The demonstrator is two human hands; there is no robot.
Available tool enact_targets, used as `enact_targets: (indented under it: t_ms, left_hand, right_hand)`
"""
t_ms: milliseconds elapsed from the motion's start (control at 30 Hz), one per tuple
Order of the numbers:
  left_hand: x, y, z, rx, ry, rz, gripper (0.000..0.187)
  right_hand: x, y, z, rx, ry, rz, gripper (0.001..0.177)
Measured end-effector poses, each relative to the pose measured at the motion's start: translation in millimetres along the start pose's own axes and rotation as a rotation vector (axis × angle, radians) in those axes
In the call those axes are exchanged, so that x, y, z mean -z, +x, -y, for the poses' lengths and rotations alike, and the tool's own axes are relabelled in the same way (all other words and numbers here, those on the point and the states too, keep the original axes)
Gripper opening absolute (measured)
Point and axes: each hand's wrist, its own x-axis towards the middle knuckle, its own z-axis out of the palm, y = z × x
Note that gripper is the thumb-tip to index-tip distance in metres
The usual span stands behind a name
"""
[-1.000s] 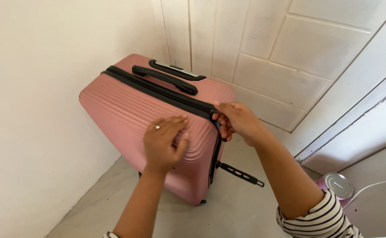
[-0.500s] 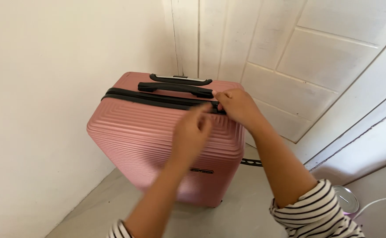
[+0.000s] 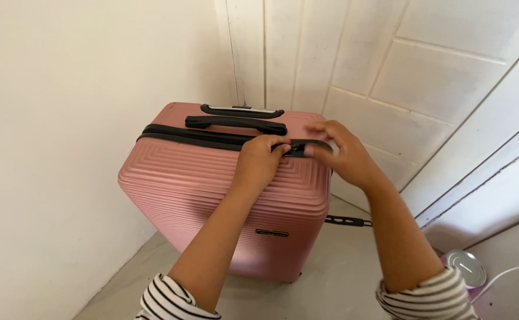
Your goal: Unpacking clothes from a suitcase and folding white pants on a bed.
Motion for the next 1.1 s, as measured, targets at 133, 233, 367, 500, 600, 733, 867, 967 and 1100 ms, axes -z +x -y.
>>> enact_targets:
  t_ms: [133,233,367,500,600,733,867,967,1100]
  left_hand:
    - [6.7,4.8,-7.9,0.184,-0.028,0.047,0.022]
    - [10.9,11.5,-11.5,0.286,-0.13,0.089,0.019]
    - [8.5,22.0,-0.5,0.262,-0.043,0.14,0.022]
    - [17.5,38.0,0.9,0.124,0.289,0.167,0.03]
    - [27.0,41.9,9.1,0.166,0.288,0.167,0.032]
    - [52.2,42.0,26.4,0.198,0.332,0.152,0.029]
    - [94.2,35.9,67.1,0.132,0.428,0.013,0.03]
    - [143.1,24.9,89.1,0.15,0.523,-0.136,0.028]
    - [194.1,11.0,69.9,0.351,0.717,-0.164,0.026]
  right_hand:
    - [-10.4,2.1,-29.5,0.072,-0.228,0.077,0.093]
    - [-15.8,1.9,-27.8,-0.077,-0.235,0.167,0.109]
    - [-18.8,-2.1,-26.2,-0.18,-0.116,0.187,0.104]
    - [-16.7,1.3,-22.7,-0.198,-0.132,0.185,0.103]
    - [-19.1,-0.6,-23.5,-0.213,-0.14,0.188,0.101]
    - [-17.4,-0.5,-21.0,-0.221,-0.116,0.189,0.101]
    - [-17.4,0.5,-18.1,-0.242,-0.128,0.184,0.101]
    - [-17.0,1.4,-18.8,-0.256,-0.156,0.186,0.101]
    - [-16.4,1.8,-15.6,-0.261,-0.147,0.186,0.103]
